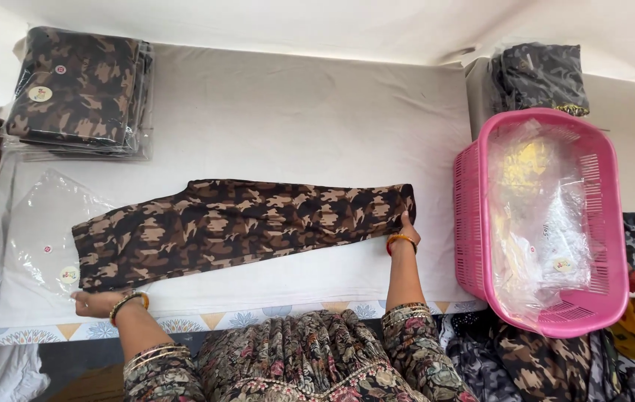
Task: The person folds camouflage-patterned pants on a white table, places them into clear plastic bags, and stacks the packaged items. The person repeats this process for multiple pairs of pants.
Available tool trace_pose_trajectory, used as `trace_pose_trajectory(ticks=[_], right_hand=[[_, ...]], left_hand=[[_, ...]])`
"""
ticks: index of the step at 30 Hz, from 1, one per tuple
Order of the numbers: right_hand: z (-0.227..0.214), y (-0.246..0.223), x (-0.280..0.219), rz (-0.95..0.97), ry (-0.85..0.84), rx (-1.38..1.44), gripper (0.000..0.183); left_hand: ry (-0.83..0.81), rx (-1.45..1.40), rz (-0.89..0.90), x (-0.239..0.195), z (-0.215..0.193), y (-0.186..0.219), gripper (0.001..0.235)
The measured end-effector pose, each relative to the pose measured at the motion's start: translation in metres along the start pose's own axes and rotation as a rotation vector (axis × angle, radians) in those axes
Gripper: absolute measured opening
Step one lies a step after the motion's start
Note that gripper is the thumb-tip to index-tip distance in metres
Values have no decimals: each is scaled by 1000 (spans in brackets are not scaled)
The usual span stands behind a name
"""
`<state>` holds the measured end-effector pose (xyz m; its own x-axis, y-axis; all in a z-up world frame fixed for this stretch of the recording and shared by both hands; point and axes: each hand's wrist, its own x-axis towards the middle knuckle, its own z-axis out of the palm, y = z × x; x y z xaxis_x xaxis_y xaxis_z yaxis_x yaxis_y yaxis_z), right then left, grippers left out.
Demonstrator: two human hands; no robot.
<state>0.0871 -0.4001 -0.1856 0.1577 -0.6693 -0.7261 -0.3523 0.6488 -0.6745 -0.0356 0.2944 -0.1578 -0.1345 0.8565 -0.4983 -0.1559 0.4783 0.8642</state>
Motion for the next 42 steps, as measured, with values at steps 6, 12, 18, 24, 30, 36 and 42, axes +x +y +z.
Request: trace_pose_trajectory(ticks=[6,12,18,24,30,36,42], right_hand=[[43,-56,19,-318,-469,253,22],[25,-127,-50,-494,-263,169,13],[-31,-65,-15,-306,56,55,17],[-53,-43,-30,-98,71,-120,15],[-57,-48,-9,-170,1,-141,19],[-49,-60,-43,-35,106,-49,19],[-26,-40,-68,-466,51,-226,11]], left_hand=[[-238,321,-40,49,25,-28,21],[-544,-20,-30,-13,61,46,23],[-476,-165,-271,46,30,-4,29],[-302,488,-173,-5,9,0,30],[-394,420,-141,-17,12,21,23],[-288,531,-88,33,0,-25,20],[-203,852,828,-58,14,-38,24]])
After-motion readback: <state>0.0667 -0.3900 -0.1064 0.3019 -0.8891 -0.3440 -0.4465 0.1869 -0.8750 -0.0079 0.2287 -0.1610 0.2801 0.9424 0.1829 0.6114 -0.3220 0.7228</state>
